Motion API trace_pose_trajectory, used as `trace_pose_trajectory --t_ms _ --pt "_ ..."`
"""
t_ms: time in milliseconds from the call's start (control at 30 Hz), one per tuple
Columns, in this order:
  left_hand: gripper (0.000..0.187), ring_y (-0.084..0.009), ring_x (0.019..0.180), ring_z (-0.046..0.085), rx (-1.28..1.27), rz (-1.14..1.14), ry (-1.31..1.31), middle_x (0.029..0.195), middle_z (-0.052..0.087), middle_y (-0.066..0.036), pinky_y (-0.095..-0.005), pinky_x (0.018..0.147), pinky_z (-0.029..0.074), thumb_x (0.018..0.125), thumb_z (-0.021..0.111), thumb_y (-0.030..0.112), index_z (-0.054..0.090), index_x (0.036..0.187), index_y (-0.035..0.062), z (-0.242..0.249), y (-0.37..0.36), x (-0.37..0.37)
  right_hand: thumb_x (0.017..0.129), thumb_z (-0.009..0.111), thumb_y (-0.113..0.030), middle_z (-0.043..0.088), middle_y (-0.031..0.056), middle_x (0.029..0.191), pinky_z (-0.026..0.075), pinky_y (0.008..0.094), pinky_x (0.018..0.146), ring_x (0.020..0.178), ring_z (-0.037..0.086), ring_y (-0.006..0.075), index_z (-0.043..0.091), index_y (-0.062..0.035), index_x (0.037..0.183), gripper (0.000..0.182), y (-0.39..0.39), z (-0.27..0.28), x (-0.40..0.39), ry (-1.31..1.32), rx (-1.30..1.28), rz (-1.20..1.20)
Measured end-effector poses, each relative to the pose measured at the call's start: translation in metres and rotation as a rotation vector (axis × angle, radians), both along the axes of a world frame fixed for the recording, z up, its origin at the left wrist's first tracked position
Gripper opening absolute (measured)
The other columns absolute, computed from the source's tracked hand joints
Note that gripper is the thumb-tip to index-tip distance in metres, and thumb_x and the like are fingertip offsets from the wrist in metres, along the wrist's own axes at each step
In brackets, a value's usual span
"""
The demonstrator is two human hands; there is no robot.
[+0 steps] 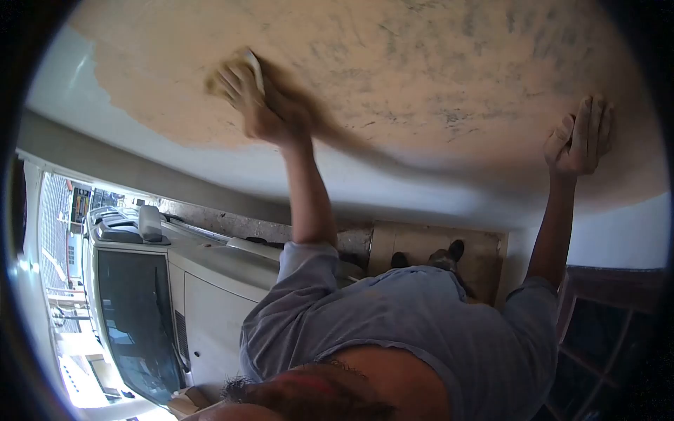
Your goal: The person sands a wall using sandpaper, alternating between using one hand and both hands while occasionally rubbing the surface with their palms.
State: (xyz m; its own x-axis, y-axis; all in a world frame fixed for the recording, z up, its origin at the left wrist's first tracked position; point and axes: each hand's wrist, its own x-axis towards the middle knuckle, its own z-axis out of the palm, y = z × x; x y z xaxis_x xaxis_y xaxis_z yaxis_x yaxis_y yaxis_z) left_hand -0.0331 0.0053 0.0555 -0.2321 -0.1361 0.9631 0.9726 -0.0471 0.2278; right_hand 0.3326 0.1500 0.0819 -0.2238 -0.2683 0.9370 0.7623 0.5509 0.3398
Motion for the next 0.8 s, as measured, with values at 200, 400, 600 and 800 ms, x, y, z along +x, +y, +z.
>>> trace_pose_trajectory --t_ms 200,400,600,800 --pt "0.032 -0.0453 0.128 0.043 -0.222 -0.123 -0.22 0.129 0.052 -0.032 -0.0625 0.109 0.025 0.094 0.051 0.011 0.061 0.116 -0.01 -0.189 -0.005 0.06 0.097 0.047 -0.018 0.063 0.0213 0.12 0.042 0.0452 0.102 0.12 0.054 0.0394 0.063 0.0076 0.115 0.035 -0.001 -0.002 -0.002 0.02 -0.002 0.011" --pt "0.038 -0.0441 0.132 0.039 -0.026 -0.074 -0.012 0.136 0.049 -0.028 -0.055 0.112 0.025 0.093 0.049 0.007 0.055 0.127 -0.008 0.041 -0.001 -0.006 0.096 0.047 -0.016 0.06 0.0219 0.125 0.038 0.0458 0.105 0.123 0.052 0.0402 0.062 0.007 0.119 0.035 -0.006 -0.011 0.005 0.005 -0.063 -0.006" --pt "0.031 -0.0452 0.126 0.047 -0.058 0.075 -0.038 0.128 0.055 -0.029 -0.0561 0.108 0.031 0.091 0.057 0.006 0.06 0.118 -0.0099 0.003 -0.001 0.024 0.096 0.046 -0.025 0.051 0.0187 0.138 0.022 0.0551 0.111 0.134 0.039 0.0422 0.058 0.0007 0.128 0.043 -0.001 0.003 0.019 0.02 -0.149 -0.019" --pt "0.027 -0.0363 0.125 0.051 0.037 0.065 0.054 0.126 0.058 -0.023 -0.0539 0.111 0.03 0.091 0.06 0.007 0.065 0.113 -0.007 -0.053 0.007 0.02 0.092 0.053 -0.037 0.032 0.0155 0.152 0.01 0.0619 0.112 0.143 0.02 0.0414 0.042 -0.0135 0.144 0.058 0.006 0.144 0.016 0.14 -0.164 -0.035"
